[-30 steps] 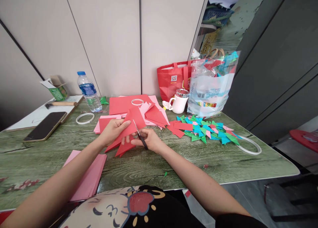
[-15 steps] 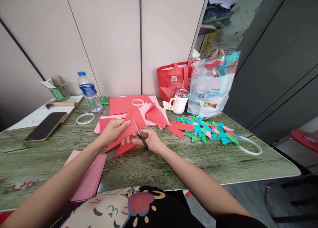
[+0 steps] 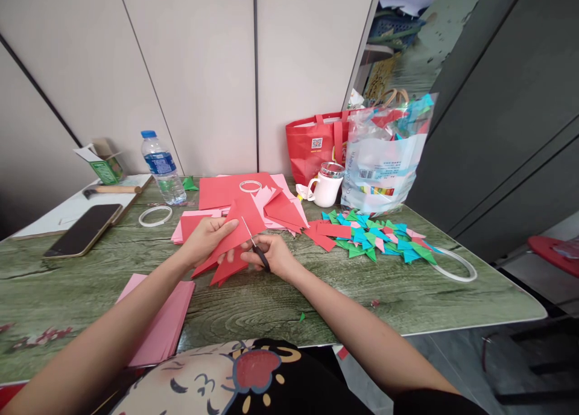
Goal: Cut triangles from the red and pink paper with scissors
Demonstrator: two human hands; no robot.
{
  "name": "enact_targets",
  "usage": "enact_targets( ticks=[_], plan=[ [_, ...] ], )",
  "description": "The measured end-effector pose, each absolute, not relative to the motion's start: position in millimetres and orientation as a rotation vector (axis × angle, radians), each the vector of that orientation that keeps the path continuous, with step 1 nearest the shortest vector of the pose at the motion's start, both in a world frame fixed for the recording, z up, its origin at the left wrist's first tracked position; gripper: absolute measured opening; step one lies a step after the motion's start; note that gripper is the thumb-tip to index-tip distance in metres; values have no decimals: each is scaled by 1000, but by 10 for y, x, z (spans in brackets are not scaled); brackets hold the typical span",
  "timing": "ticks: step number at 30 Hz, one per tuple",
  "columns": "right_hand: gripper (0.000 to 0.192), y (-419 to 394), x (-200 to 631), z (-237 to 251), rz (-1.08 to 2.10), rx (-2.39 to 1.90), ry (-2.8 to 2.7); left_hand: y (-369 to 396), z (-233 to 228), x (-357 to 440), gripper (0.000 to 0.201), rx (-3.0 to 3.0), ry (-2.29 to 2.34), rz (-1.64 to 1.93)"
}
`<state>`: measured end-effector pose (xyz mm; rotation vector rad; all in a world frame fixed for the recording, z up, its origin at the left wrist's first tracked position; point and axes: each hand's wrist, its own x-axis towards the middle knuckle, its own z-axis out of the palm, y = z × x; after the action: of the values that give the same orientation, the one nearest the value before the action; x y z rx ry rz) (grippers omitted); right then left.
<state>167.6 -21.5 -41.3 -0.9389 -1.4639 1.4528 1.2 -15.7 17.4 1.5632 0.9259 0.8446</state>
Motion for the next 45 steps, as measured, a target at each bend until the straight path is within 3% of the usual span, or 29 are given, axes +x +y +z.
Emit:
enact_targets(
  ticks=[8,19,30,45],
  plan=[
    [38,-208,1679,-396,1396,-854,-1560,-133,59,17,45,1542,880,723],
    [46,-192,1687,-416,1421,-809,-1515,-127,98,11,47,1469,907,792],
    [53,-207,1695,-404,1575,-715,-1481,-119,99,11,36,1479,983,841],
    [42,-199,1673,-422,1565,-750,-1418,-159,130,35,34,1488,980,834]
  ],
)
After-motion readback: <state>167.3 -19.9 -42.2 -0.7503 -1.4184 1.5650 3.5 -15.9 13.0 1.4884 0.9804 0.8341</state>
